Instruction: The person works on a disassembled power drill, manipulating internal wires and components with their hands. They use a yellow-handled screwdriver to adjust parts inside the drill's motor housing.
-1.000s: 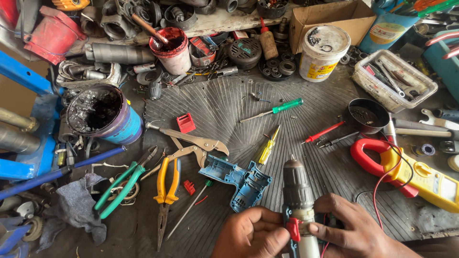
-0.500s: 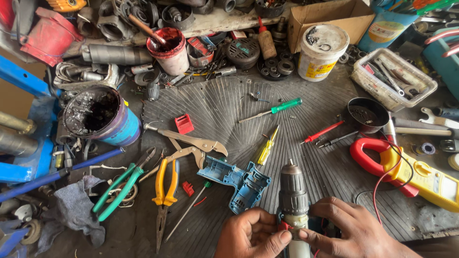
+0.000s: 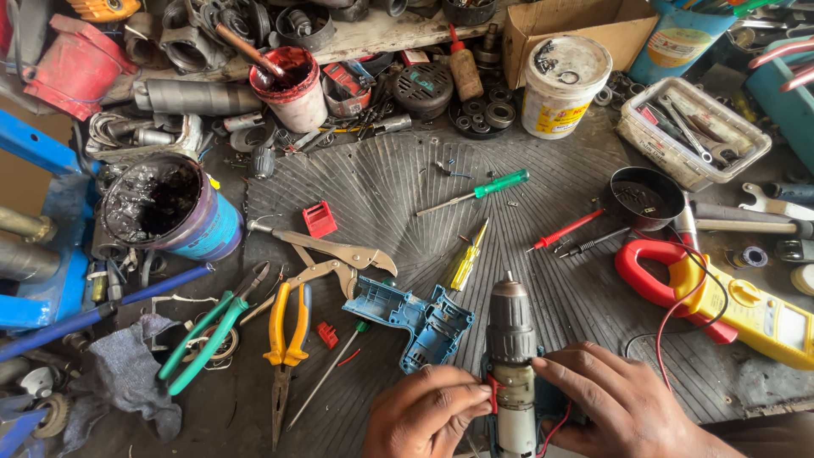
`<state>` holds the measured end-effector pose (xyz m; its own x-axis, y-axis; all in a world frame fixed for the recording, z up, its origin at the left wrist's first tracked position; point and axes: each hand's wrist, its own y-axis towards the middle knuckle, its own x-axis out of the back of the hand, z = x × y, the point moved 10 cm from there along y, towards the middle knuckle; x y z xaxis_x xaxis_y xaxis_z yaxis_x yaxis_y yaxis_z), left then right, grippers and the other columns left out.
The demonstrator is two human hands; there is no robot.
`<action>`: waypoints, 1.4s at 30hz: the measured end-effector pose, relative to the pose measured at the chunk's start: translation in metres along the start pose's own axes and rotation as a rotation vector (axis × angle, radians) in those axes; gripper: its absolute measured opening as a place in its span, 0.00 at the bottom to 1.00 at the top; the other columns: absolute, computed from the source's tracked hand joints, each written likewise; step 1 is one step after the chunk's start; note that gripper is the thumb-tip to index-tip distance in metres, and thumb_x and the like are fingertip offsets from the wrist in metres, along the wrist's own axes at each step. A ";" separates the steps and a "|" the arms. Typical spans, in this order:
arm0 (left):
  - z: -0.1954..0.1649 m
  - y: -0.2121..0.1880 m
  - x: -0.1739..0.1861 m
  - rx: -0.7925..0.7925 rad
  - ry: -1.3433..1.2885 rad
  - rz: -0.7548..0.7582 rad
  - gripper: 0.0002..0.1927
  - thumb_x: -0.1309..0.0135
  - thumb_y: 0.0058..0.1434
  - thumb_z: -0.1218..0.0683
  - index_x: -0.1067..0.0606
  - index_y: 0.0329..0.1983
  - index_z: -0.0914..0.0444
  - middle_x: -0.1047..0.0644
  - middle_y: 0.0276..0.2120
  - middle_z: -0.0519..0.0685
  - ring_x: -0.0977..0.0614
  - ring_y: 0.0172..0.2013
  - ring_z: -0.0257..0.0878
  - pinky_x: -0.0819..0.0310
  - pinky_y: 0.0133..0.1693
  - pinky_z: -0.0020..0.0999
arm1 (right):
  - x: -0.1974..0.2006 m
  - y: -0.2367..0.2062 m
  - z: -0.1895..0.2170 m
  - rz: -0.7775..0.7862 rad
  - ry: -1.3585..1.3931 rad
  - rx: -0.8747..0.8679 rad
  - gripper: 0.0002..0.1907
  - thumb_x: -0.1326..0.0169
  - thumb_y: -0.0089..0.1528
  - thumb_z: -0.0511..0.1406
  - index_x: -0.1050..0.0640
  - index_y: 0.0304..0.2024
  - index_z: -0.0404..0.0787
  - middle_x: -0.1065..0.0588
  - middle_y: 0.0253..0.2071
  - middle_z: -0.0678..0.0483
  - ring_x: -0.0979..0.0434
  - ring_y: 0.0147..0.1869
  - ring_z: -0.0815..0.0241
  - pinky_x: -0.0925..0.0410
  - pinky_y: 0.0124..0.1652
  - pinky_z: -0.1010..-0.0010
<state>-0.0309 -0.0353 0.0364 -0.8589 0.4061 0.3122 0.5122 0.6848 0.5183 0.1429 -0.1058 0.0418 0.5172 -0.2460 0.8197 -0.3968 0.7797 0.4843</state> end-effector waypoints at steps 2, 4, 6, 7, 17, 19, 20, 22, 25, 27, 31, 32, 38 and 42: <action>0.006 -0.001 -0.003 0.056 -0.014 0.064 0.11 0.34 0.59 0.63 0.19 0.45 0.64 0.16 0.39 0.50 0.10 0.40 0.40 0.13 0.39 0.32 | -0.005 -0.001 -0.004 0.039 0.014 -0.046 0.47 0.26 0.44 0.44 0.29 0.61 0.30 0.23 0.43 0.44 0.19 0.43 0.48 0.25 0.35 0.62; 0.009 -0.001 -0.005 0.083 -0.016 0.114 0.12 0.34 0.59 0.64 0.19 0.45 0.64 0.16 0.40 0.51 0.10 0.40 0.40 0.13 0.40 0.32 | -0.007 -0.003 -0.006 0.066 0.015 -0.069 0.49 0.27 0.44 0.44 0.30 0.62 0.30 0.23 0.42 0.45 0.20 0.42 0.49 0.25 0.35 0.62; 0.010 -0.001 -0.007 0.081 -0.002 0.147 0.13 0.33 0.58 0.64 0.20 0.46 0.65 0.17 0.40 0.51 0.11 0.41 0.40 0.13 0.40 0.32 | -0.007 -0.004 -0.005 0.079 0.002 -0.067 0.50 0.27 0.41 0.44 0.30 0.61 0.28 0.23 0.39 0.45 0.19 0.41 0.48 0.25 0.35 0.62; 0.010 -0.001 -0.006 0.075 -0.006 0.149 0.13 0.34 0.58 0.65 0.20 0.46 0.65 0.17 0.40 0.51 0.11 0.41 0.41 0.13 0.40 0.32 | -0.008 -0.005 -0.005 0.086 0.010 -0.065 0.50 0.27 0.42 0.44 0.30 0.62 0.28 0.23 0.39 0.45 0.19 0.41 0.48 0.25 0.35 0.62; 0.014 -0.001 -0.005 0.088 -0.104 0.087 0.12 0.35 0.57 0.68 0.21 0.43 0.65 0.18 0.37 0.51 0.10 0.39 0.39 0.13 0.41 0.31 | -0.010 -0.015 -0.004 0.086 0.032 -0.051 0.50 0.27 0.47 0.47 0.30 0.66 0.30 0.24 0.43 0.46 0.19 0.45 0.50 0.26 0.38 0.63; 0.010 -0.001 -0.003 0.057 -0.083 0.097 0.12 0.34 0.57 0.68 0.21 0.42 0.66 0.18 0.36 0.51 0.11 0.38 0.39 0.13 0.40 0.31 | -0.011 -0.017 -0.005 0.086 0.072 -0.081 0.50 0.27 0.47 0.46 0.30 0.66 0.31 0.23 0.44 0.47 0.19 0.44 0.50 0.26 0.37 0.63; 0.008 -0.002 -0.003 0.040 -0.066 0.105 0.12 0.33 0.57 0.67 0.21 0.42 0.66 0.18 0.36 0.51 0.12 0.37 0.40 0.14 0.39 0.31 | -0.012 -0.018 -0.007 0.103 0.107 -0.104 0.50 0.26 0.47 0.46 0.30 0.66 0.32 0.23 0.44 0.47 0.19 0.44 0.51 0.26 0.37 0.63; 0.007 -0.002 -0.004 0.029 -0.054 0.128 0.12 0.34 0.57 0.67 0.22 0.42 0.65 0.19 0.36 0.51 0.12 0.38 0.40 0.15 0.40 0.32 | -0.013 -0.017 -0.010 0.112 0.156 -0.118 0.50 0.26 0.47 0.45 0.30 0.67 0.32 0.23 0.45 0.47 0.19 0.45 0.52 0.26 0.38 0.63; 0.006 -0.004 -0.008 0.029 -0.051 0.162 0.12 0.37 0.59 0.68 0.23 0.44 0.65 0.19 0.38 0.51 0.11 0.40 0.39 0.15 0.42 0.33 | -0.011 -0.015 -0.010 0.109 0.192 -0.116 0.51 0.27 0.45 0.45 0.31 0.67 0.32 0.23 0.46 0.47 0.19 0.46 0.51 0.26 0.39 0.63; 0.002 -0.005 -0.007 -0.022 -0.020 0.164 0.12 0.36 0.60 0.68 0.23 0.44 0.64 0.19 0.39 0.51 0.11 0.40 0.39 0.15 0.42 0.33 | -0.010 -0.013 -0.010 0.118 0.184 -0.125 0.51 0.27 0.45 0.46 0.31 0.67 0.32 0.23 0.46 0.47 0.19 0.46 0.51 0.26 0.39 0.62; -0.003 -0.005 -0.004 -0.086 0.014 0.151 0.14 0.35 0.58 0.67 0.23 0.46 0.65 0.19 0.40 0.52 0.12 0.39 0.41 0.13 0.39 0.34 | -0.007 -0.011 -0.008 0.101 0.172 -0.121 0.50 0.27 0.46 0.44 0.30 0.66 0.33 0.23 0.47 0.46 0.19 0.46 0.51 0.26 0.39 0.64; -0.004 -0.005 -0.004 -0.100 0.022 0.155 0.14 0.35 0.58 0.66 0.23 0.46 0.65 0.19 0.40 0.52 0.12 0.38 0.41 0.14 0.38 0.34 | -0.006 -0.011 -0.008 0.091 0.141 -0.117 0.49 0.28 0.46 0.44 0.30 0.66 0.33 0.23 0.47 0.47 0.19 0.47 0.51 0.26 0.39 0.64; -0.001 0.000 -0.001 -0.045 0.023 0.135 0.13 0.34 0.59 0.65 0.22 0.46 0.65 0.19 0.39 0.51 0.13 0.37 0.42 0.16 0.36 0.35 | -0.014 -0.015 -0.005 0.160 0.041 -0.097 0.51 0.27 0.46 0.46 0.30 0.67 0.33 0.24 0.44 0.47 0.19 0.46 0.51 0.26 0.40 0.63; 0.002 -0.001 -0.002 -0.031 0.006 0.149 0.12 0.34 0.60 0.64 0.23 0.45 0.64 0.19 0.39 0.51 0.13 0.37 0.42 0.16 0.36 0.35 | -0.010 -0.015 -0.004 0.122 0.101 -0.072 0.49 0.28 0.47 0.45 0.31 0.67 0.32 0.24 0.47 0.46 0.19 0.47 0.51 0.26 0.41 0.64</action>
<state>-0.0292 -0.0353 0.0337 -0.7732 0.4980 0.3926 0.6341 0.5981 0.4900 0.1460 -0.1126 0.0252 0.5432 -0.0905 0.8347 -0.4083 0.8402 0.3569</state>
